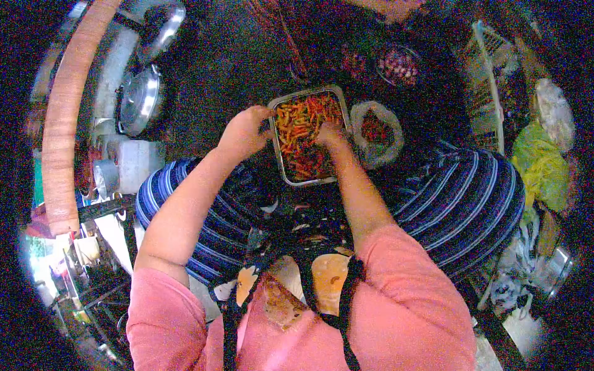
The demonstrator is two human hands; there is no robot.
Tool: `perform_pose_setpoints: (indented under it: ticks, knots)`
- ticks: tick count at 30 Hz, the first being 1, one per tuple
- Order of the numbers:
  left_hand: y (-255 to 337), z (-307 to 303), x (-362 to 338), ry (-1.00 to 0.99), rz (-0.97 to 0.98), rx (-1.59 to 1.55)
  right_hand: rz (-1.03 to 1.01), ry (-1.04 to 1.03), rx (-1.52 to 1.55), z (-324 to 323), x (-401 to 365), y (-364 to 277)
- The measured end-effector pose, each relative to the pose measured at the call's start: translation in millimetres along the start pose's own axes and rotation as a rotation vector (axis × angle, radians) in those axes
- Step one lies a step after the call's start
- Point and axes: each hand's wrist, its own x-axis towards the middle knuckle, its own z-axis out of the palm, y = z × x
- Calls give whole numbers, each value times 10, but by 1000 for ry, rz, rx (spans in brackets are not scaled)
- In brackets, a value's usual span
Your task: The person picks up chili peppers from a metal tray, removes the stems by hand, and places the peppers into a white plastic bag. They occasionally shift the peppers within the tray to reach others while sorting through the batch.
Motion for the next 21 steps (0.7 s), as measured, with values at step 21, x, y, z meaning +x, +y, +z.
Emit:
perform_pose_setpoints:
  ticks: [21]
  knots:
    - [47, -122, -35, 334, 66, -91, -420, -377, 1845, -970, -876, -942]
